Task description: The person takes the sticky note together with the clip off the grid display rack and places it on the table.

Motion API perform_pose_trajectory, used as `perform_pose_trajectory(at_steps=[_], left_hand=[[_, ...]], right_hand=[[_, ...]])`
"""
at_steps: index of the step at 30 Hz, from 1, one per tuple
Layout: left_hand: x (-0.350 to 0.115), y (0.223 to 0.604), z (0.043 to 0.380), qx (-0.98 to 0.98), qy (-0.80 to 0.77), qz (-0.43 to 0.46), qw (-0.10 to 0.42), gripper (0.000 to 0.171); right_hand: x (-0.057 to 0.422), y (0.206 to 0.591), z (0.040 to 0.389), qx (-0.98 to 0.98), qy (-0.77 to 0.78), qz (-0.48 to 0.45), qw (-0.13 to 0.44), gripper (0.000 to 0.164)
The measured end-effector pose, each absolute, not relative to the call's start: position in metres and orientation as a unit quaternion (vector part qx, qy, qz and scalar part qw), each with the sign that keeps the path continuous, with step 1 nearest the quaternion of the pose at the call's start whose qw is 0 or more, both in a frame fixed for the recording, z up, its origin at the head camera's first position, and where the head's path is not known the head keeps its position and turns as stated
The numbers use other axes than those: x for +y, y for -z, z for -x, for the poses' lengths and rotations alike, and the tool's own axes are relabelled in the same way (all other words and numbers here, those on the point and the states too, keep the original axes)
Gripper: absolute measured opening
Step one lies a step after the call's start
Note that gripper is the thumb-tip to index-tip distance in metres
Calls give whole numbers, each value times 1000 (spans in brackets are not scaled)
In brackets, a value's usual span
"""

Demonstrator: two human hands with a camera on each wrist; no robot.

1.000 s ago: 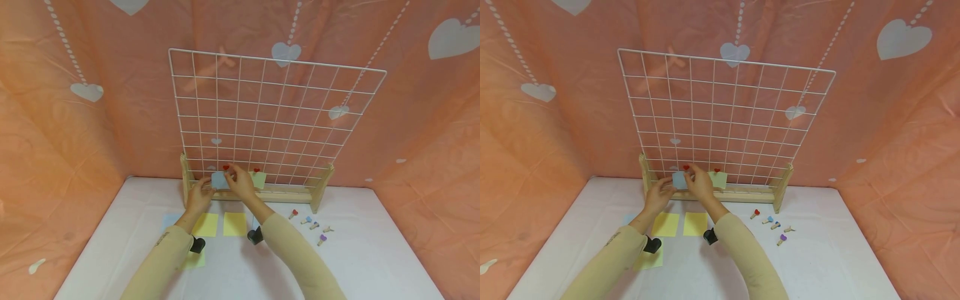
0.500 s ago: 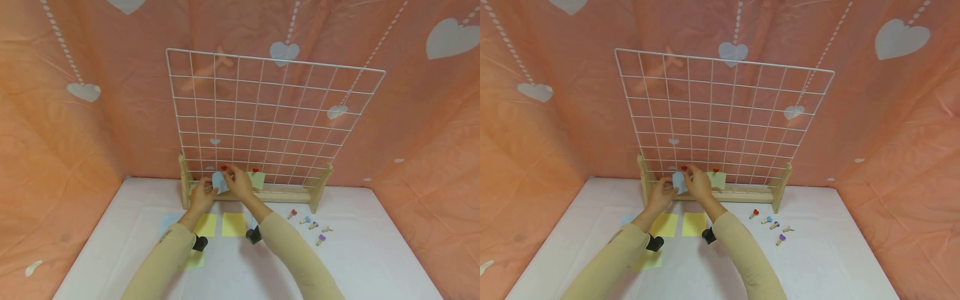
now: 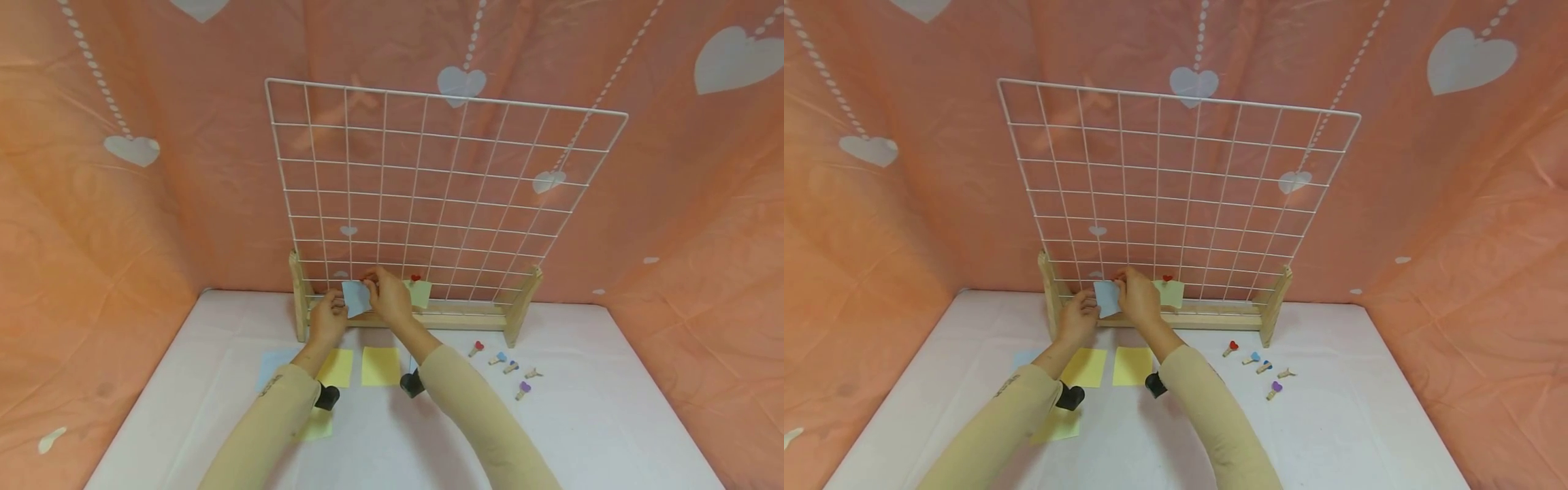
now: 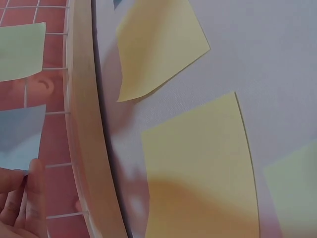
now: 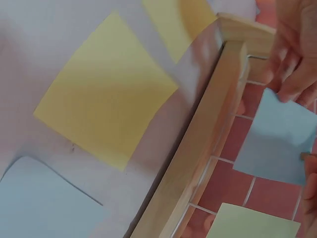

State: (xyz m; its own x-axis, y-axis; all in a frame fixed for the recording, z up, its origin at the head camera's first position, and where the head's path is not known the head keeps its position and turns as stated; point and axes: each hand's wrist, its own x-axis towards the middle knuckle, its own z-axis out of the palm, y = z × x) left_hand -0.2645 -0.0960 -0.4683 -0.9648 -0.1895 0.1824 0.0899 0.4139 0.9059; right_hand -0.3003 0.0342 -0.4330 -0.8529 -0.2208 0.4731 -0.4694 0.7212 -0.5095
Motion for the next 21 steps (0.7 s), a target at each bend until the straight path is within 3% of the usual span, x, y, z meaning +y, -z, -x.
perform_pose_trajectory(at_steps=[11,21], left_hand=[[-103,472,264,-802,575,-13,158,25],[-105,470,256,-801,591,-39,90,28]], right_hand=[[32,433,303,-903,-318,-170,232,8],[37,438,300,-879,-388,-131,243,9]])
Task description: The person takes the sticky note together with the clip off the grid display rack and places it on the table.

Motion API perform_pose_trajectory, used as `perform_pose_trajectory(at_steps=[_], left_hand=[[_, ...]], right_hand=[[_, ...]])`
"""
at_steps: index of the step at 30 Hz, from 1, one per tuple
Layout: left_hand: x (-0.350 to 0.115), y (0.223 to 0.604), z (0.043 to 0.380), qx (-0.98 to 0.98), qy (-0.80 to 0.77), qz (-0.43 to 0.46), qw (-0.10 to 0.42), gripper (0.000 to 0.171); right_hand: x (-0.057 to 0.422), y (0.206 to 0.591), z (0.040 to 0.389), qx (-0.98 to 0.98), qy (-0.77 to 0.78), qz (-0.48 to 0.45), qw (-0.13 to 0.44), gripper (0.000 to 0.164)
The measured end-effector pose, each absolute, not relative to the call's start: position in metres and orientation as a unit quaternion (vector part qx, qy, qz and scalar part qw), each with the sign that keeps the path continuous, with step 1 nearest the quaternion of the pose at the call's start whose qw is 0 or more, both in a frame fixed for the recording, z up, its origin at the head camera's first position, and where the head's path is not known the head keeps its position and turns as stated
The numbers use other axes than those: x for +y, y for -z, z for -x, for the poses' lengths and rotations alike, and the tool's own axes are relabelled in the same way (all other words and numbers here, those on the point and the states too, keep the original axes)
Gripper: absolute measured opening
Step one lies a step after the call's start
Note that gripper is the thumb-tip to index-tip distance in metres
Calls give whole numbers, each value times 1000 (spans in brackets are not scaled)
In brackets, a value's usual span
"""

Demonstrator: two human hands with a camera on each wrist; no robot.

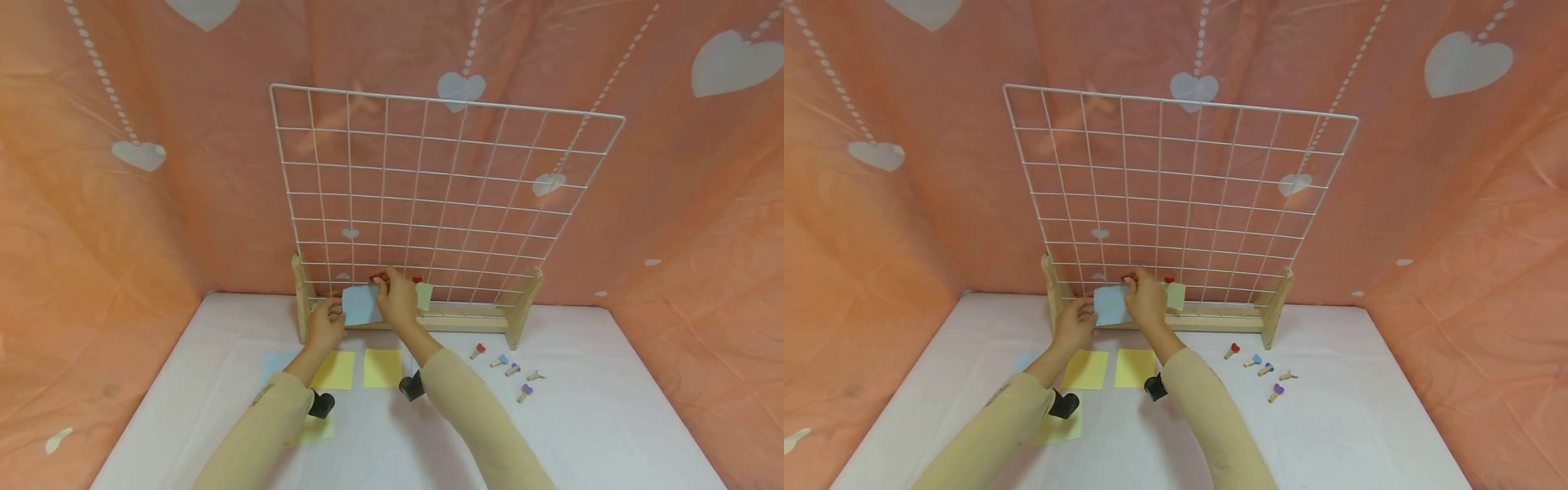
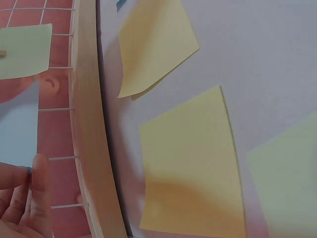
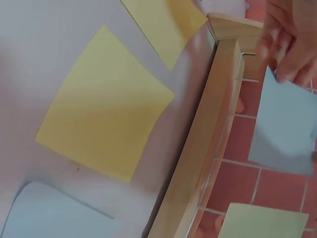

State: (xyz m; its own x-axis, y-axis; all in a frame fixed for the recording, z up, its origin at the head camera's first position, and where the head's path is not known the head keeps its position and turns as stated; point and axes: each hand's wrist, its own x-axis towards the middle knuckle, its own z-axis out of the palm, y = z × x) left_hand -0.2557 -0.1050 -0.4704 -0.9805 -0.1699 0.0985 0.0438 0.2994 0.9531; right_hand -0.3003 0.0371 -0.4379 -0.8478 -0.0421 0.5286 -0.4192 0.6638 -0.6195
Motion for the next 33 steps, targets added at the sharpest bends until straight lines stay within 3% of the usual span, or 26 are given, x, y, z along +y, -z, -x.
perform_pose_trajectory(at_steps=[11,33], left_hand=[[-115,472,243,-813,574,-48,83,30],[-123,474,222,-813,579,-26,49,36]], right_hand=[[48,439,289,-796,-579,-70,162,13],[82,441,266,-754,-641,-61,134,15]])
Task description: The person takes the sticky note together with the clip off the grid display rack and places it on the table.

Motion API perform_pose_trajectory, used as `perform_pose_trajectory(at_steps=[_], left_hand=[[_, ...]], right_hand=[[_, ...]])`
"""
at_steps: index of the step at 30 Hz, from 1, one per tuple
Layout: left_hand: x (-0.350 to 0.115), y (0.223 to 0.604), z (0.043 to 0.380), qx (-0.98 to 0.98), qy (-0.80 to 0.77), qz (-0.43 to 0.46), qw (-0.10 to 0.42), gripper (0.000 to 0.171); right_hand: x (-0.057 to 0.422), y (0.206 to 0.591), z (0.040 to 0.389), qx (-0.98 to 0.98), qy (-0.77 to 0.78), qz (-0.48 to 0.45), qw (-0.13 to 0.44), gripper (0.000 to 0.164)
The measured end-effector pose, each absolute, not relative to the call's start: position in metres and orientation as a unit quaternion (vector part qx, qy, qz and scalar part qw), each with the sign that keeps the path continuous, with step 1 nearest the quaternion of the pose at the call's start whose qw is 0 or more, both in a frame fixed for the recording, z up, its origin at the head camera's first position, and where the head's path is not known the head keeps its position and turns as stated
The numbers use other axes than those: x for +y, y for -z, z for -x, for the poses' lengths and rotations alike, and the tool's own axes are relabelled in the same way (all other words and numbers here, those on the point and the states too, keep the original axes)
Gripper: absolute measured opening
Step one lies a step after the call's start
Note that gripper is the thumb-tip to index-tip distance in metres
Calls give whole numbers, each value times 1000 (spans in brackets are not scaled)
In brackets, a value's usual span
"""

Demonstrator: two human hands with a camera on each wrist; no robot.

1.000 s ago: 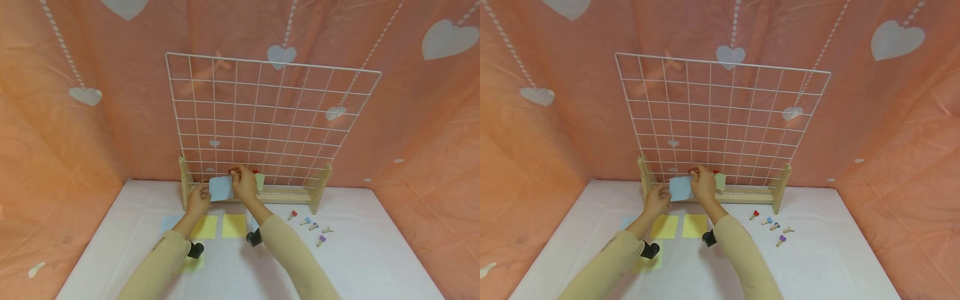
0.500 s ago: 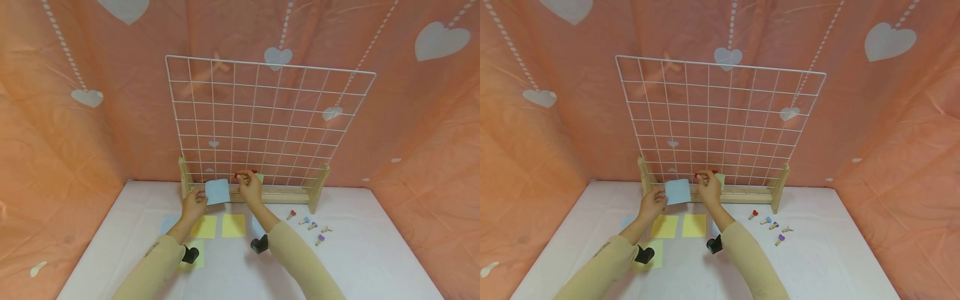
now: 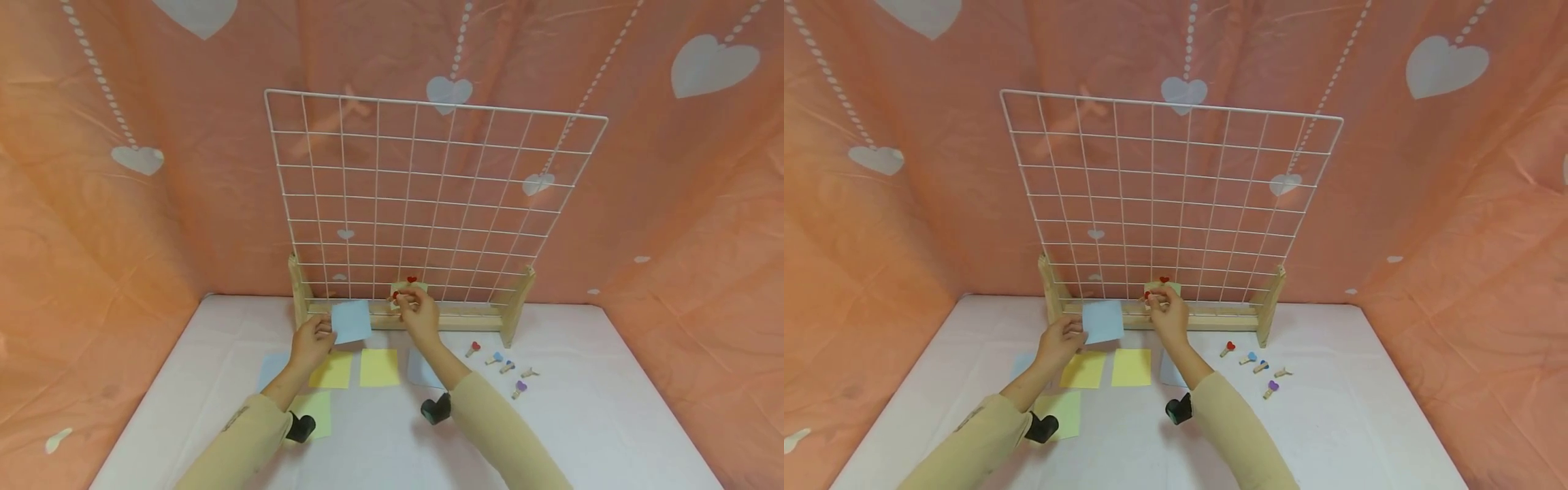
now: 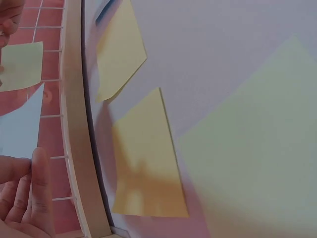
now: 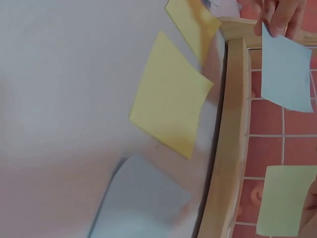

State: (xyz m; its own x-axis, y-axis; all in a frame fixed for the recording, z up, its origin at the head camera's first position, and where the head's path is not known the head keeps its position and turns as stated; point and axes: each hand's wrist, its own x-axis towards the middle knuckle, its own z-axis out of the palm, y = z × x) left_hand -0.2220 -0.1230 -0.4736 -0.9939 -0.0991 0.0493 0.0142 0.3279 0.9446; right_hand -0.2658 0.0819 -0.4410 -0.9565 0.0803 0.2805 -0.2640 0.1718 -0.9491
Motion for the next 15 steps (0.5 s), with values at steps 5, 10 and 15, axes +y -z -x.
perform_pose_trajectory(at_steps=[5,10,15], left_hand=[[-121,477,218,-809,586,-33,30,35],[-120,484,213,-809,587,-30,24,34],[-119,487,205,-806,590,-27,16,33]], right_hand=[[91,455,264,-762,-630,-46,140,16],[102,457,258,-769,-627,-31,125,16],[118,471,261,-785,-609,-5,113,17]])
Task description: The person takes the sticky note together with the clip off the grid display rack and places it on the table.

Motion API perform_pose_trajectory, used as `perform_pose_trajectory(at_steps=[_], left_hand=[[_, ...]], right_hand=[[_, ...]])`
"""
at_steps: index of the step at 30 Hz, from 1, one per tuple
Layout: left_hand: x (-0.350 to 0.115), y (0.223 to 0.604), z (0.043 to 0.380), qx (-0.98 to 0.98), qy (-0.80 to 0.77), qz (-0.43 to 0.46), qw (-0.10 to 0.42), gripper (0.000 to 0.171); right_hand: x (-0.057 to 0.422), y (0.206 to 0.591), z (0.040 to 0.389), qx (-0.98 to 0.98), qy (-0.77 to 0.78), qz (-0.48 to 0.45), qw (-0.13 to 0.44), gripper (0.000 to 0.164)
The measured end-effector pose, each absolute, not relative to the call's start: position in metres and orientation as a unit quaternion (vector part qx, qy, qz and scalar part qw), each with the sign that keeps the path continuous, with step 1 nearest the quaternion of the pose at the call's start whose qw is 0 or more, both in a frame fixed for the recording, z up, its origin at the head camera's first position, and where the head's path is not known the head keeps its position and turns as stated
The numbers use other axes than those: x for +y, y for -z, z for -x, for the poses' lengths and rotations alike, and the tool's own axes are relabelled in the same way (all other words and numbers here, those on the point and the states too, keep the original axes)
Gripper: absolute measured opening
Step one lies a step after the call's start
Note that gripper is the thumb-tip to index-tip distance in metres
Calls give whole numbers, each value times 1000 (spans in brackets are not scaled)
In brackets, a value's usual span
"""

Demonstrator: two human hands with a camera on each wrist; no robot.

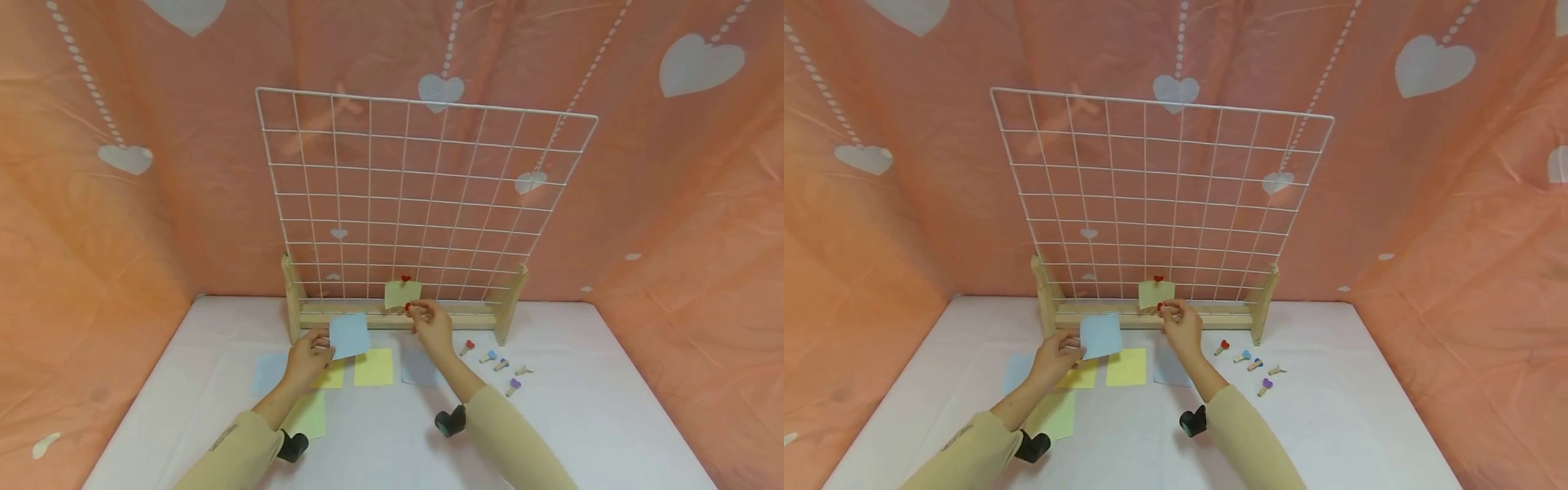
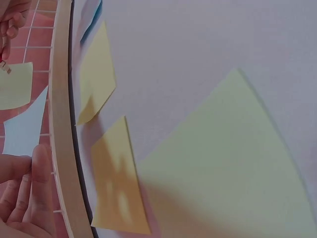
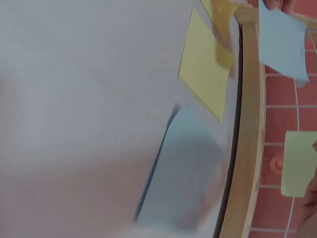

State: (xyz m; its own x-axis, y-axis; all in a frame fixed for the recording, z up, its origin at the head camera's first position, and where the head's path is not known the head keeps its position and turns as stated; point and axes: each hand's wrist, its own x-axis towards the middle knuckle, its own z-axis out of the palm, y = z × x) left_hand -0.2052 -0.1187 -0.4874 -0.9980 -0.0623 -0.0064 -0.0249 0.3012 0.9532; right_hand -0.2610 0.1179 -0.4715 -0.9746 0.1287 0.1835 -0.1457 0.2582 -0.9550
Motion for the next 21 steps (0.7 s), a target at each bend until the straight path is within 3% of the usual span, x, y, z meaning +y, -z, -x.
perform_pose_trajectory(at_steps=[21], left_hand=[[-122,499,185,-799,599,-49,-13,29]], right_hand=[[168,488,245,-804,-584,18,114,16]])
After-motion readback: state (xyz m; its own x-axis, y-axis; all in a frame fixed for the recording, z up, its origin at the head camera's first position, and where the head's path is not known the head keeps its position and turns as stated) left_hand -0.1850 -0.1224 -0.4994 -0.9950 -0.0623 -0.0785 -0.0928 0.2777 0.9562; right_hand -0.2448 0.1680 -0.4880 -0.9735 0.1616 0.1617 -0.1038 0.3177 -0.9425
